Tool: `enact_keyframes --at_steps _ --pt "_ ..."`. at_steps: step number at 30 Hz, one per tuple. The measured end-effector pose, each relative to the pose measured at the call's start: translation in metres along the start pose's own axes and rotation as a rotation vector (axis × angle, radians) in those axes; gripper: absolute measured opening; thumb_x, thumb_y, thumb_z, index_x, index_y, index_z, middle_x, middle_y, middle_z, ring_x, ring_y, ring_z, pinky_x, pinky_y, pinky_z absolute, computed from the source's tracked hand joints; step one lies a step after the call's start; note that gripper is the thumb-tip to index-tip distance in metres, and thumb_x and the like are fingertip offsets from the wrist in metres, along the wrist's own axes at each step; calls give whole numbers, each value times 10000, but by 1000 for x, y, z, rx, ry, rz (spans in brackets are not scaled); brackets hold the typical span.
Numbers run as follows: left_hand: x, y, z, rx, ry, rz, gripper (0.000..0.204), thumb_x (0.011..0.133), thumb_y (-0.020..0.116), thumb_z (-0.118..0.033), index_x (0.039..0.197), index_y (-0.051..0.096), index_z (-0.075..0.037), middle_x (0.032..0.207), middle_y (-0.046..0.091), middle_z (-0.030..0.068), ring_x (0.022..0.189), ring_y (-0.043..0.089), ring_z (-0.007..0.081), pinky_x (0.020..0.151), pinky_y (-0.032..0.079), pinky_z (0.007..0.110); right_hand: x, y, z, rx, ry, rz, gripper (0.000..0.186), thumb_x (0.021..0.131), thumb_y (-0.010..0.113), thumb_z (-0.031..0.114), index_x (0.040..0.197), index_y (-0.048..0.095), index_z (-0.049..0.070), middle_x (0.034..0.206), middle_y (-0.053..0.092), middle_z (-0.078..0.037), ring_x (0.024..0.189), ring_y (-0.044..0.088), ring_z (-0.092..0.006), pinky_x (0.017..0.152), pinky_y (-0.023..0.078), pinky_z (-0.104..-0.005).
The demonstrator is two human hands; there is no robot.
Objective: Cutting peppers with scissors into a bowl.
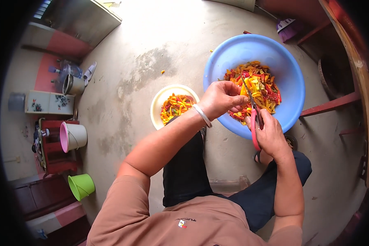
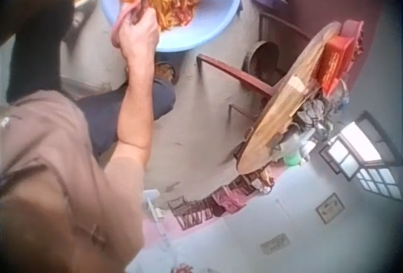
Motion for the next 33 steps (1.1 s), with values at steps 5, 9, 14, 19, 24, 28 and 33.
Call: enact_keyframes --at_steps 5,9,14,19,24,28,33 --pt "26 19 20 40 0 0 295 807 742 -150 997 598 24 852 673 81 735 664 140 659 561 238 -8 -18 -24 -95 128 24 398 880 582 377 840 575 -19 781 612 -262 772 587 -441 685 455 -486" --pt "36 28 40 -203 -67 94 233 840 685 -80 1036 603 16 957 658 84 842 661 161 761 556 249 -8 -20 -39 -132 138 -1 384 895 567 356 839 585 -23 762 609 -262 760 588 -439 675 460 -481" --pt "43 29 45 -448 -122 122 207 852 642 -19 1054 600 6 986 645 83 891 652 178 808 552 268 -10 -32 -37 -51 166 -26 368 893 574 337 860 577 -29 791 611 -263 776 595 -434 682 467 -478" --pt "42 24 46 -461 -102 100 202 854 648 -34 1045 592 1 980 648 79 882 655 177 793 555 264 -13 -25 -38 -108 125 14 400 876 592 351 936 552 -43 862 611 -278 800 596 -435 705 471 -469" --pt "38 23 45 -369 -91 130 185 855 652 -40 1029 601 -1 966 651 69 861 649 152 780 553 256 -7 -18 -26 -115 138 67 431 868 595 376 932 540 -47 870 610 -289 824 595 -439 728 462 -477" --pt "39 20 40 -342 -106 117 177 855 652 -43 1022 607 0 958 652 66 853 647 142 784 550 252 -3 -11 -31 -152 143 47 408 871 595 359 884 545 -46 838 612 -284 818 597 -436 714 465 -480" --pt "43 19 47 -413 -97 120 156 856 646 -35 1004 609 -2 961 648 73 865 651 158 802 554 269 -2 -1 -45 -132 94 -1 329 884 589 298 828 551 -24 780 610 -260 765 590 -439 669 463 -486"
Point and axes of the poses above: each hand's wrist, its own x-axis towards the middle knuckle, its own y-axis out of the palm, z = x × y, the point moved 5 cm from there along x, towards the middle knuckle
